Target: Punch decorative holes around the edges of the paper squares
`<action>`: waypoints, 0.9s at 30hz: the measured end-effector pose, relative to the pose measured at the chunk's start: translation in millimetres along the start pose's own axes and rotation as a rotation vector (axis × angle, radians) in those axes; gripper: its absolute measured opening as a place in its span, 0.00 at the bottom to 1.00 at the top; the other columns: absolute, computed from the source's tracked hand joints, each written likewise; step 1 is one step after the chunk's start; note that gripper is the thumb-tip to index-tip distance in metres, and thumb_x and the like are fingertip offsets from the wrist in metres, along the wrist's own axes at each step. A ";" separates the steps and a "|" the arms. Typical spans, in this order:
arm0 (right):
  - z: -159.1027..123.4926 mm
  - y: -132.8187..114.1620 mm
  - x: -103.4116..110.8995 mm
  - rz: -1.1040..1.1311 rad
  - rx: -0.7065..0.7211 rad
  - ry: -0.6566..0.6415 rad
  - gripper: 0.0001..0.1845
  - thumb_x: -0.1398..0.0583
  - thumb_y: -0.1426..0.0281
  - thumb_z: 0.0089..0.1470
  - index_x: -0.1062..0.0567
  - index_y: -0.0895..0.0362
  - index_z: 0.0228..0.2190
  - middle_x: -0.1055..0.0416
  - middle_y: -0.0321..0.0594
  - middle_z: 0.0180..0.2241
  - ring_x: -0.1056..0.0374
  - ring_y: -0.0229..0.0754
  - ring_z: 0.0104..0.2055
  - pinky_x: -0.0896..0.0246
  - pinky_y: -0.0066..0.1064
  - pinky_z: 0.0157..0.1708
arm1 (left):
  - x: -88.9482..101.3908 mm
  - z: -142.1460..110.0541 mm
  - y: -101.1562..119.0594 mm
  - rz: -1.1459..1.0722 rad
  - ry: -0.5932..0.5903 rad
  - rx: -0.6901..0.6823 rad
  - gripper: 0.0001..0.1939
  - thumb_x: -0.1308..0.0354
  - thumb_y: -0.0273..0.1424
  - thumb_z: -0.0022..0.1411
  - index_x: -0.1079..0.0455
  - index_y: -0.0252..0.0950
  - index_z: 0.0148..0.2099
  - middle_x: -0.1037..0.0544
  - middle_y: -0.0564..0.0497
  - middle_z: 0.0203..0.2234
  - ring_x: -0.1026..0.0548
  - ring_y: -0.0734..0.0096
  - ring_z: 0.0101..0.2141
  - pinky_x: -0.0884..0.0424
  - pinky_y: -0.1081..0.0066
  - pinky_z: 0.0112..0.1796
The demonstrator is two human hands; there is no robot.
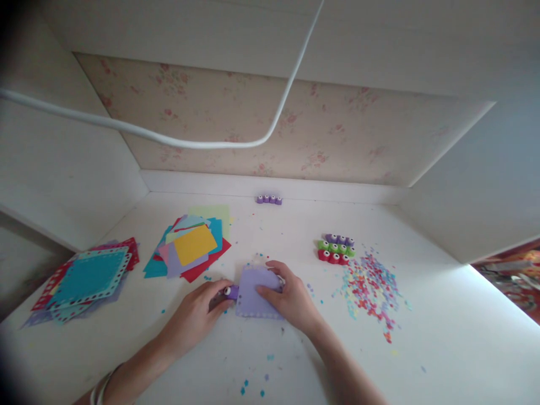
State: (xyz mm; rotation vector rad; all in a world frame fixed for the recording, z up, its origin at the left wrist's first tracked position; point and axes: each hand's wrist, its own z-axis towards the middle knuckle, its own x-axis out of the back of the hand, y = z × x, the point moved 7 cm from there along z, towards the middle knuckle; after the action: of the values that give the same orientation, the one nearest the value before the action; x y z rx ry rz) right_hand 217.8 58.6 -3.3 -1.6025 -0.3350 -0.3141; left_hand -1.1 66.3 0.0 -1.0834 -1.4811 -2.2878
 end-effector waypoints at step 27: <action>-0.5 -0.7 0.0 -0.027 -0.017 -0.017 0.26 0.33 0.61 0.50 0.28 0.51 0.50 0.25 0.39 0.40 0.29 0.41 0.35 0.31 0.32 0.32 | 3.3 3.9 8.4 0.059 -0.014 -0.075 0.14 0.39 0.28 0.65 0.31 0.42 0.53 0.22 0.49 0.42 0.23 0.61 0.43 0.26 0.61 0.45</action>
State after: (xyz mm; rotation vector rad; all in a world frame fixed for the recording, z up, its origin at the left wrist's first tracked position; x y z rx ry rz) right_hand 217.6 58.1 -2.5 -1.6194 -0.3683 -0.3245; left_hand 2.8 66.4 9.0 -1.1493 -1.3602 -2.3165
